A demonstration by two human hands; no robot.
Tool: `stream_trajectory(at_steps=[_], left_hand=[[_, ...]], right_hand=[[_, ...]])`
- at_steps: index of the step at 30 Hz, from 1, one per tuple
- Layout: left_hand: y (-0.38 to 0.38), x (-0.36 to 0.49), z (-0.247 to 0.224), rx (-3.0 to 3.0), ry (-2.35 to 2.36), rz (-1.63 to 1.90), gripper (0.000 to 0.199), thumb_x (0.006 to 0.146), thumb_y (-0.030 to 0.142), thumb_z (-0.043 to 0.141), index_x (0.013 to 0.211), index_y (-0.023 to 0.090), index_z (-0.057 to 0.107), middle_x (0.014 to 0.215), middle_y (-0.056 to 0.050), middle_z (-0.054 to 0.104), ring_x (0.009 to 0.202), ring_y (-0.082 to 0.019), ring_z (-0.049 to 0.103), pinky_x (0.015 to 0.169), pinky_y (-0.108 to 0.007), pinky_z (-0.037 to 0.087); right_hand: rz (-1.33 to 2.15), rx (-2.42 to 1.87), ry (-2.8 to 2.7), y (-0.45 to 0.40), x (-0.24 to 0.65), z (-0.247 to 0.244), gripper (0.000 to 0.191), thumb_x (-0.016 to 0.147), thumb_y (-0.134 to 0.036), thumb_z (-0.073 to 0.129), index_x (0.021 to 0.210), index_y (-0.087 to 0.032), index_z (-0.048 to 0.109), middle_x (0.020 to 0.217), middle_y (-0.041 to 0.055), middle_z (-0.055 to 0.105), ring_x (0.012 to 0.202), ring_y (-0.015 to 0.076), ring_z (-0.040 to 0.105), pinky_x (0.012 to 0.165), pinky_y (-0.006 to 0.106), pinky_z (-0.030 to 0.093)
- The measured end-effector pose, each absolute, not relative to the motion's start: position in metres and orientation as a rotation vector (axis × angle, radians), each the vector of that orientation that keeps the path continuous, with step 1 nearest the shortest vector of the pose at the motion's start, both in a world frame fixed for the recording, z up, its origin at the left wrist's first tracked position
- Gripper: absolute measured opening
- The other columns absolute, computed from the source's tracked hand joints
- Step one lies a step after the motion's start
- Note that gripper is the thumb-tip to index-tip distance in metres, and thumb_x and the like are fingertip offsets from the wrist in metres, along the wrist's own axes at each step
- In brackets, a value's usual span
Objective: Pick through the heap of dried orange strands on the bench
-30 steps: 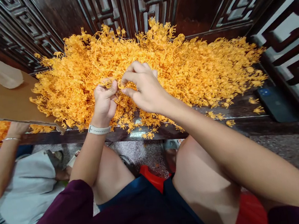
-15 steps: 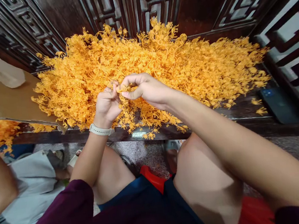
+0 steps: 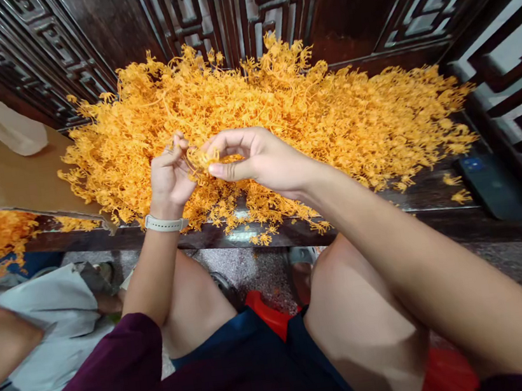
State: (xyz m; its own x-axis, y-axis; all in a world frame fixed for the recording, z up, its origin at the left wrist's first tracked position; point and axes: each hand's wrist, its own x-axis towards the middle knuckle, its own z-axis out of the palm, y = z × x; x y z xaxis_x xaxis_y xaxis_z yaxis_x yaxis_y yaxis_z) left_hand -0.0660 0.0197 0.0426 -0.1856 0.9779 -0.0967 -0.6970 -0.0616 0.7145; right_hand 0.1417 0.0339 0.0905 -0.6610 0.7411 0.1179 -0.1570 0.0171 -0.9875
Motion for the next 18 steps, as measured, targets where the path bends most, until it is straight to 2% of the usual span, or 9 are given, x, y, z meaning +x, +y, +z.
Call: stream_trajectory(at_steps=[4,7,10,13,16,18], left_hand=[[0.024,-0.075,0.039,0.555,0.878,1.618,0.017,0.098,0.015,0.059,0.09,0.022,0.073,0.087,-0.001,0.073,0.074,-0.008,0.067,0.078,-0.022,0.056],[0.025,-0.077,0.036,0.613,0.878,1.635,0.007,0.095,0.023,0.068,0.091,0.022,0.074,0.094,-0.002,0.074,0.079,-0.009,0.069,0.08,-0.024,0.055],[0.026,-0.077,0.035,0.629,0.876,1.669,0.006,0.09,0.025,0.074,0.093,0.02,0.073,0.101,-0.004,0.075,0.089,-0.012,0.072,0.082,-0.024,0.054],[0.026,-0.076,0.036,0.579,0.885,1.7,0.001,0.089,0.019,0.072,0.089,0.018,0.072,0.101,-0.004,0.075,0.091,-0.012,0.071,0.085,-0.025,0.055],[0.024,-0.075,0.038,0.539,0.865,1.677,0.005,0.088,0.015,0.069,0.088,0.019,0.072,0.099,-0.002,0.074,0.084,-0.011,0.07,0.082,-0.024,0.056],[0.023,-0.075,0.039,0.526,0.864,1.667,0.007,0.086,0.013,0.07,0.088,0.02,0.071,0.096,-0.001,0.074,0.08,-0.01,0.069,0.076,-0.023,0.056]], right_hand=[[1.355,-0.718,-1.697,0.045,0.145,0.087,0.025,0.076,-0.034,0.089,0.083,-0.021,0.07,0.115,0.0056,0.071,0.115,0.0256,0.064,0.099,0.047,0.052],[1.154,-0.804,-1.656,0.057,0.153,0.084,0.022,0.078,-0.031,0.086,0.082,-0.021,0.067,0.1,0.0043,0.073,0.103,0.0242,0.068,0.091,0.045,0.055],[1.218,-0.824,-1.635,0.061,0.159,0.085,0.02,0.08,-0.028,0.084,0.085,-0.022,0.065,0.08,0.0015,0.071,0.081,0.0199,0.069,0.076,0.039,0.057],[1.279,-0.841,-1.618,0.06,0.161,0.086,0.02,0.081,-0.025,0.08,0.093,-0.022,0.064,0.07,0.0002,0.07,0.066,0.0173,0.067,0.066,0.035,0.054],[1.291,-0.88,-1.609,0.063,0.165,0.087,0.026,0.08,-0.028,0.081,0.097,-0.023,0.062,0.07,0.0001,0.071,0.06,0.0157,0.063,0.063,0.034,0.051],[1.283,-0.902,-1.525,0.069,0.172,0.089,0.031,0.082,-0.042,0.08,0.1,-0.025,0.061,0.079,0.0009,0.072,0.066,0.0163,0.065,0.066,0.034,0.052]])
